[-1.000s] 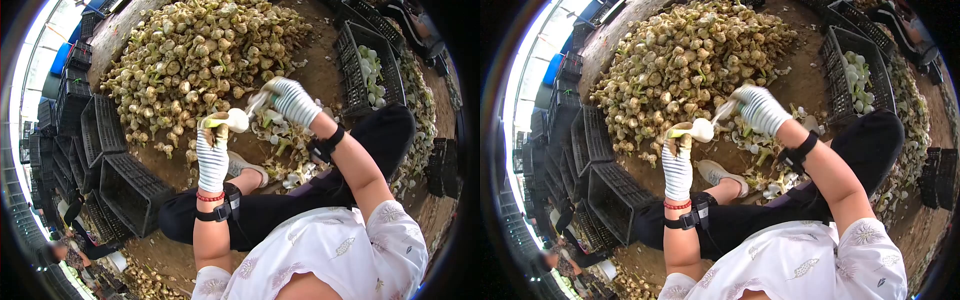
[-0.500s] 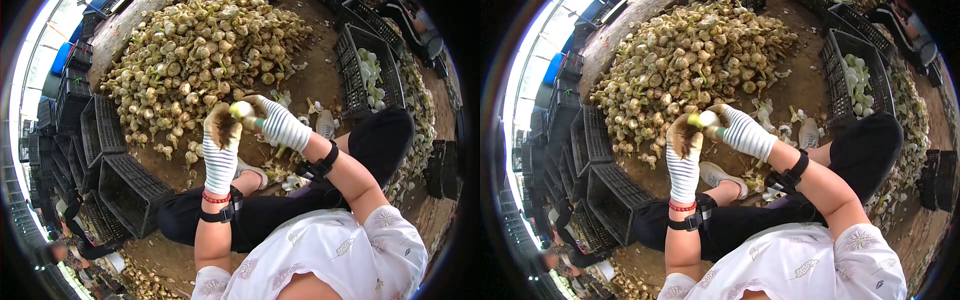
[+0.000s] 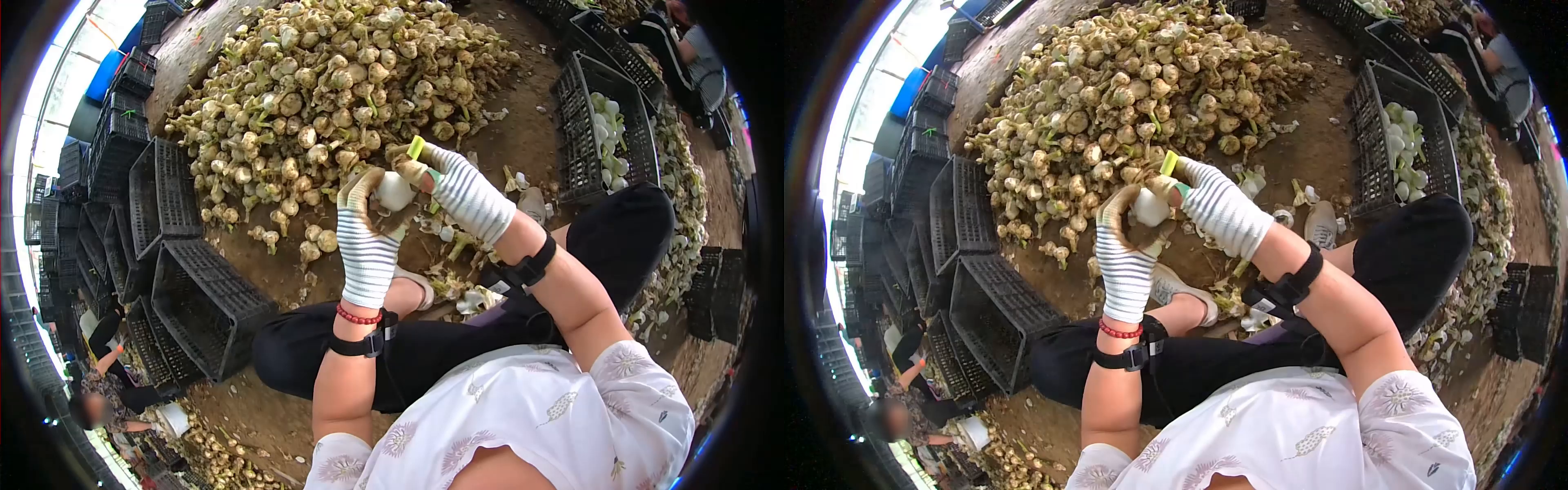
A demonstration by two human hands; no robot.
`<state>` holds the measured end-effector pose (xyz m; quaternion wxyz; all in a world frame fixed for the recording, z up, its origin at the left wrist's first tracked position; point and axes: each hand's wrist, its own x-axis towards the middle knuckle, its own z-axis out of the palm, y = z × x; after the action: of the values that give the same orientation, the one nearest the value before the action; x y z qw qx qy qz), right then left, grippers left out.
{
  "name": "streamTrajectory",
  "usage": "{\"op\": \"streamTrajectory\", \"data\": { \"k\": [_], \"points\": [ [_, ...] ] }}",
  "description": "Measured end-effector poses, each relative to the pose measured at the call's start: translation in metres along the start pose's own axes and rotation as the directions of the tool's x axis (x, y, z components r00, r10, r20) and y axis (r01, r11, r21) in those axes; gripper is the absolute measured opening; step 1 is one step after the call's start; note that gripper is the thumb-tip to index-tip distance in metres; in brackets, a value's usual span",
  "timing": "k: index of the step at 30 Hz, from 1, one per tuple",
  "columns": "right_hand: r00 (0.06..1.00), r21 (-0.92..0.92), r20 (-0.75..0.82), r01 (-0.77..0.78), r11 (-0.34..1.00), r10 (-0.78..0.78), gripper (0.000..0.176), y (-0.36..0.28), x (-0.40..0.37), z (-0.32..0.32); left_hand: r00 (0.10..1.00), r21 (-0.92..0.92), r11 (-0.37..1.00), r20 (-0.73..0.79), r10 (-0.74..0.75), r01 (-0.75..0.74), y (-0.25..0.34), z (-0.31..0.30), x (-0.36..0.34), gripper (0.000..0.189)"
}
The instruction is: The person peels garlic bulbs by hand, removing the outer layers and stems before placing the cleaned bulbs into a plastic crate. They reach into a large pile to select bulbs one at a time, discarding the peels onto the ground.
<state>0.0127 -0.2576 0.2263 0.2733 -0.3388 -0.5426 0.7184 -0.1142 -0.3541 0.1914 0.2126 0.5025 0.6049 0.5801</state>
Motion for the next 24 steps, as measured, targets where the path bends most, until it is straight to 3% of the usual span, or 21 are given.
{"op": "streamTrajectory", "data": {
  "k": [1, 3, 5, 6, 7, 8, 13, 15, 17, 19, 20, 21, 23, 24],
  "points": [
    [1.000, 0.000, 0.000, 0.001, 1.000, -0.001, 0.035, 0.001, -0.001, -0.001, 1.000, 0.147, 0.989, -0.018, 0.025, -0.022, 0.007, -0.001, 0.001, 0.065],
    [1.000, 0.018, 0.020, -0.023, 1.000, 0.022, 0.030, -0.003, -0.004, 0.002, 1.000, 0.101, 0.995, -0.025, 0.015, -0.012, 0.001, -0.005, -0.001, 0.064],
    [0.999, -0.068, 0.047, -0.007, 0.998, 0.010, 0.027, 0.001, -0.001, -0.013, 0.991, 0.034, 0.993, 0.066, -0.119, 0.117, 0.001, -0.009, -0.002, 0.065],
    [0.995, -0.143, 0.102, 0.028, 0.989, -0.014, 0.026, -0.003, -0.004, -0.021, 0.991, 0.032, 0.993, 0.070, -0.118, 0.116, 0.003, -0.009, -0.002, 0.065],
    [0.987, -0.216, 0.158, 0.066, 0.974, -0.032, 0.026, -0.006, -0.006, -0.026, 0.959, -0.161, 0.948, 0.108, -0.261, 0.276, 0.006, -0.009, -0.002, 0.067],
    [0.987, -0.195, 0.161, 0.009, 0.981, 0.023, 0.024, -0.008, -0.007, -0.028, 0.905, -0.336, 0.841, 0.174, -0.387, 0.424, 0.008, -0.008, -0.002, 0.069],
    [0.994, -0.318, 0.103, 0.012, 0.948, 0.022, 0.022, -0.009, -0.004, -0.031, 0.904, -0.410, 0.806, 0.176, -0.389, 0.427, 0.011, -0.010, 0.000, 0.066],
    [0.995, -0.382, 0.100, 0.031, 0.924, 0.008, 0.020, -0.002, -0.002, -0.035, 0.857, -0.618, 0.622, 0.178, -0.484, 0.480, 0.021, -0.012, 0.002, 0.058],
    [0.991, -0.334, 0.121, 0.095, 0.938, -0.057, 0.023, 0.002, -0.008, -0.035, 0.854, -0.622, 0.622, 0.156, -0.497, 0.476, 0.012, -0.006, -0.003, 0.056],
    [0.959, -0.253, 0.255, -0.059, 0.966, 0.125, 0.027, -0.008, -0.018, -0.033, 0.926, -0.271, 0.886, 0.081, -0.368, 0.376, -0.032, -0.007, -0.017, 0.052],
    [0.946, -0.274, 0.283, -0.076, 0.959, 0.156, 0.029, -0.001, -0.019, -0.033, 0.937, -0.229, 0.910, 0.138, -0.320, 0.345, -0.029, -0.004, -0.014, 0.052],
    [0.946, -0.274, 0.287, -0.067, 0.959, 0.149, 0.028, 0.004, -0.018, -0.031, 0.904, -0.124, 0.898, -0.011, -0.427, 0.423, -0.036, 0.006, -0.006, 0.047],
    [0.953, -0.001, 0.079, -0.293, 0.956, 0.292, 0.027, 0.001, -0.020, -0.028, 0.794, -0.253, 0.770, -0.009, -0.608, 0.586, -0.024, 0.008, 0.004, 0.032],
    [0.961, 0.046, 0.000, -0.275, 0.960, 0.275, 0.026, 0.015, -0.015, -0.032, 0.890, -0.146, 0.885, -0.048, -0.453, 0.443, -0.027, 0.009, 0.002, 0.031]
  ]
}}
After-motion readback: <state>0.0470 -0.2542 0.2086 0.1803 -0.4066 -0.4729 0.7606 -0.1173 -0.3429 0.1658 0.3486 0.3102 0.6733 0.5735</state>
